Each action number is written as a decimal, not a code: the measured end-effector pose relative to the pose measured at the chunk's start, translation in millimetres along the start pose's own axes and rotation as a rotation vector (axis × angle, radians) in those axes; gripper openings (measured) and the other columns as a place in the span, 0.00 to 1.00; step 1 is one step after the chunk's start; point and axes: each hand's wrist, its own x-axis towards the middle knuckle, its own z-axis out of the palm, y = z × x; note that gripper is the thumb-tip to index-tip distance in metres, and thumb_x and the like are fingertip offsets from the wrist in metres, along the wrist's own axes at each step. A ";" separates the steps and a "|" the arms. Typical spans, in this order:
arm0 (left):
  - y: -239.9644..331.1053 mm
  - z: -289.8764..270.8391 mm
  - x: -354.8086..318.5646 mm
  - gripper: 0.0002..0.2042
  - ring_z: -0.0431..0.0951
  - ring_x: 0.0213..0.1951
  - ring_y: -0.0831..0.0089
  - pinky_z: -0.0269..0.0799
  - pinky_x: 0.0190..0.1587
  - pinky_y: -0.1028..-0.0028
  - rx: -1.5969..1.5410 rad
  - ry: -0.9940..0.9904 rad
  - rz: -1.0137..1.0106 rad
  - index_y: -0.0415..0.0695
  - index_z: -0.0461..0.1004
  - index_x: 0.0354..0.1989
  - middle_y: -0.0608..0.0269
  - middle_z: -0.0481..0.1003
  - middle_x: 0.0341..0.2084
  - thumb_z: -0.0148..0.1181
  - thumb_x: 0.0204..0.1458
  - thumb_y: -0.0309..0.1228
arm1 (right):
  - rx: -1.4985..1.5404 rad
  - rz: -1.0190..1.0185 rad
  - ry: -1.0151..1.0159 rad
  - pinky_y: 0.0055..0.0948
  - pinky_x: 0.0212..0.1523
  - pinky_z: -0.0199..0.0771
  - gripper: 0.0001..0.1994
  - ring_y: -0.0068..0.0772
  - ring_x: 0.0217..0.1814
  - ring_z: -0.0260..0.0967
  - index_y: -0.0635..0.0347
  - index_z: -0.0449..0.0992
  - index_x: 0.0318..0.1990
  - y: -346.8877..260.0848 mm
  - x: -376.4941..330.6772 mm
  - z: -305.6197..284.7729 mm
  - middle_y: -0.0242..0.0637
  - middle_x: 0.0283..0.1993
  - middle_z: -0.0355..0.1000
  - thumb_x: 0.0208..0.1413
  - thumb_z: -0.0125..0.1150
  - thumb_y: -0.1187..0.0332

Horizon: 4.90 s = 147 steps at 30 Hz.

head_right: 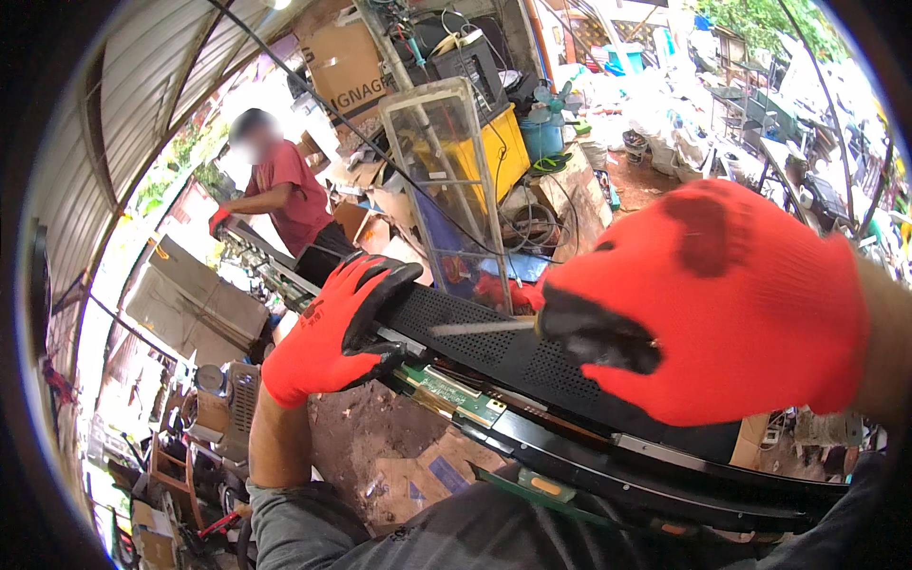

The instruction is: The person disassembles a flat-screen television in a cluttered workshop. They use a screwdriver to remove screws from the back panel and then detach the metal frame from the screen assembly.

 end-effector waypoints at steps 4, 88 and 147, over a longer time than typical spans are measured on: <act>-5.3 6.1 -12.2 0.40 0.63 0.66 0.42 0.50 0.73 0.50 0.017 0.024 -0.012 0.40 0.64 0.69 0.44 0.67 0.62 0.65 0.46 0.46 | 0.037 0.075 0.010 0.39 0.35 0.74 0.21 0.44 0.32 0.75 0.49 0.82 0.45 -4.9 -20.7 -1.1 0.34 0.30 0.75 0.39 0.72 0.63; 26.8 -26.0 39.2 0.33 0.63 0.67 0.45 0.57 0.70 0.52 -0.153 -0.323 0.357 0.48 0.68 0.68 0.47 0.67 0.63 0.68 0.50 0.34 | 0.021 -0.002 0.310 0.38 0.21 0.65 0.25 0.39 0.24 0.69 0.60 0.81 0.46 -30.4 -60.1 65.5 0.36 0.29 0.69 0.34 0.74 0.67; 73.1 -15.9 10.9 0.17 0.80 0.46 0.49 0.76 0.50 0.56 0.237 0.012 0.413 0.43 0.74 0.47 0.49 0.79 0.40 0.63 0.51 0.35 | -0.031 0.148 0.423 0.43 0.52 0.73 0.27 0.55 0.48 0.74 0.63 0.77 0.54 -27.6 -70.9 84.9 0.50 0.47 0.74 0.39 0.64 0.83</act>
